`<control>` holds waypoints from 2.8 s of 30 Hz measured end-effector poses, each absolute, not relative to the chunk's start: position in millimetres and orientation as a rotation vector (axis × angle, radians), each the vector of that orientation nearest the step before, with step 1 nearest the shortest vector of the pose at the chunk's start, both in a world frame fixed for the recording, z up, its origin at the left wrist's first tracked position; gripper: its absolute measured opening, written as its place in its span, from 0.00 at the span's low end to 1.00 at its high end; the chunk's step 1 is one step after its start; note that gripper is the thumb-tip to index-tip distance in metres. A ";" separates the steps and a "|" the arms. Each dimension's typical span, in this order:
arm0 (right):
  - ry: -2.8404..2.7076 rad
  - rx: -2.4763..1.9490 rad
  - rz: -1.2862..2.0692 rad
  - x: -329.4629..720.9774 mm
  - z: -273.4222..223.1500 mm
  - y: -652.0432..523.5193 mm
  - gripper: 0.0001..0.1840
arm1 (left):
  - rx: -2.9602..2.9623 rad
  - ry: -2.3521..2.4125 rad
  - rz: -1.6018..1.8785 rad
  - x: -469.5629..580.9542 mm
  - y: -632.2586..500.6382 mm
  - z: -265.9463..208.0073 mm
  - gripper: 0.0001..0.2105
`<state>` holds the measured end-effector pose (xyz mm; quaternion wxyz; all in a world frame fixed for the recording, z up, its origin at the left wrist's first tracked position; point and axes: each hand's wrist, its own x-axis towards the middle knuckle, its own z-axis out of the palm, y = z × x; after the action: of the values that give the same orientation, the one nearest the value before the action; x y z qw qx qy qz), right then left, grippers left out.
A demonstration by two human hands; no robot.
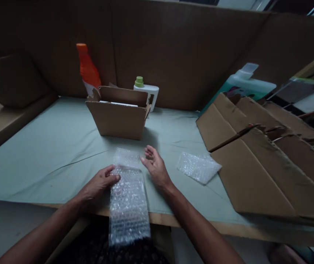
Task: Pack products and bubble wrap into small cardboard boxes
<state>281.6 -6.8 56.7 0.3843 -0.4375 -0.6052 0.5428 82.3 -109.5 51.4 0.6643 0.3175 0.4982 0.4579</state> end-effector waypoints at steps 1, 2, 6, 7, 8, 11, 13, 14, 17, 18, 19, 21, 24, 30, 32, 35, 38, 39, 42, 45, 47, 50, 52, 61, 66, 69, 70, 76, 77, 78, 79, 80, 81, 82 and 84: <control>-1.695 -1.112 1.302 288.6 52.9 -6.9 0.32 | 0.695 1.167 1.045 79.9 -110.7 48.6 0.28; -1.858 -1.080 1.239 294.1 51.1 -7.9 0.32 | 0.690 1.199 1.047 77.3 -111.1 47.2 0.27; -2.386 -0.925 0.896 288.0 50.6 -13.3 0.32 | 0.723 1.235 0.988 71.1 -108.5 51.3 0.27; -2.457 -0.928 0.782 280.2 49.6 -12.2 0.31 | 0.734 1.230 0.980 70.8 -107.9 53.0 0.28; -2.511 -0.938 0.681 271.4 48.3 -9.3 0.27 | 0.747 1.226 0.971 70.5 -107.7 54.4 0.28; -2.567 -0.946 0.499 246.4 46.7 8.9 0.11 | 0.787 1.223 0.917 68.4 -111.6 57.0 0.28; -2.531 -0.951 0.414 233.6 50.4 24.9 0.10 | 0.778 1.207 0.874 66.0 -117.9 57.6 0.27; -2.511 -0.971 0.363 228.4 53.6 32.8 0.10 | 0.760 1.201 0.862 65.0 -121.8 57.5 0.28; -2.492 -1.071 0.214 221.3 64.4 51.7 0.11 | 0.654 1.250 0.889 62.8 -134.4 55.7 0.37; -2.481 -1.103 0.175 224.1 67.3 55.7 0.14 | 0.612 1.283 0.899 62.1 -138.4 54.5 0.41; -2.455 -1.130 0.139 230.6 69.5 58.2 0.17 | 0.575 1.314 0.910 61.1 -142.0 53.1 0.45; -2.381 -1.162 0.079 256.7 71.8 57.4 0.20 | 0.548 1.354 0.926 58.5 -148.0 50.1 0.50; -2.362 -1.189 0.043 323.8 69.8 40.2 0.18 | 0.596 1.378 0.945 55.9 -153.8 48.0 0.50; -2.477 -1.521 -0.155 447.2 45.1 11.3 0.21 | 0.951 1.473 0.860 58.7 -158.4 52.5 0.33; -2.390 -1.591 -0.113 455.3 42.4 11.9 0.16 | 1.172 1.584 0.838 57.9 -161.8 52.9 0.28; -2.119 -1.516 0.136 439.6 59.8 9.7 0.14 | 1.462 1.828 0.845 53.6 -169.4 56.8 0.25; -1.839 -1.311 0.581 407.1 94.7 -4.0 0.14 | 1.511 1.905 0.925 51.7 -174.5 69.0 0.23; -1.764 -1.233 0.750 394.5 106.3 -11.0 0.15 | 1.490 1.860 0.965 53.1 -175.0 74.0 0.23; -1.566 -1.030 1.218 355.8 131.4 -34.5 0.18 | 1.368 1.659 1.095 65.7 -173.1 85.4 0.31; -1.428 -0.961 1.499 326.1 139.2 -54.8 0.21 | 1.203 1.413 1.191 87.8 -169.6 85.3 0.43; -1.406 -0.974 1.543 316.9 136.8 -63.7 0.22 | 1.098 1.226 1.203 105.7 -168.1 80.1 0.43; -1.431 -1.022 1.471 316.9 126.9 -70.2 0.20 | 0.956 0.950 1.077 134.6 -168.5 70.0 0.31; -1.414 -1.054 1.430 320.3 118.5 -71.4 0.16 | 0.891 0.827 1.004 151.4 -170.2 63.9 0.21; -1.502 -1.147 1.344 297.2 75.2 -41.8 0.16 | 0.480 1.093 1.165 127.7 -194.6 59.1 0.24; -1.757 -1.101 1.326 270.5 57.1 -37.7 0.12 | 0.383 1.291 1.257 106.6 -223.3 49.6 0.31; -1.878 -1.082 1.295 261.9 51.3 -43.5 0.10 | 0.344 1.365 1.235 104.7 -237.5 41.8 0.28; -1.915 -1.077 1.286 260.5 50.1 -45.6 0.09 | 0.337 1.379 1.215 104.7 -240.9 40.3 0.28; -2.013 -1.076 1.230 260.2 45.4 -51.6 0.12 | 0.375 1.445 1.118 102.5 -253.2 36.9 0.22; -2.031 -1.083 1.219 260.4 44.4 -51.8 0.14 | 0.384 1.451 1.105 102.0 -255.2 35.2 0.21; -2.058 -1.096 1.201 260.5 43.5 -52.1 0.16 | 0.394 1.455 1.096 101.7 -257.3 33.0 0.20; -2.092 -1.113 1.174 260.7 42.7 -52.6 0.19 | 0.409 1.457 1.089 101.7 -259.7 30.4 0.19; -2.130 -1.132 1.141 260.8 42.0 -53.4 0.21 | 0.425 1.458 1.084 101.8 -262.3 27.8 0.18; -2.167 -1.147 1.109 261.0 41.5 -54.2 0.23 | 0.439 1.458 1.078 102.0 -265.0 25.3 0.18; -2.199 -1.156 1.082 261.3 41.1 -55.2 0.26 | 0.450 1.459 1.067 102.1 -267.5 23.4 0.17; -2.259 -1.160 1.024 262.3 40.4 -56.9 0.31 | 0.485 1.478 1.035 101.5 -271.5 21.3 0.16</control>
<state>262.3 -56.9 40.4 0.2005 -0.4151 -0.8083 0.3663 101.5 -271.5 21.3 0.5947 0.2086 0.6359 0.4454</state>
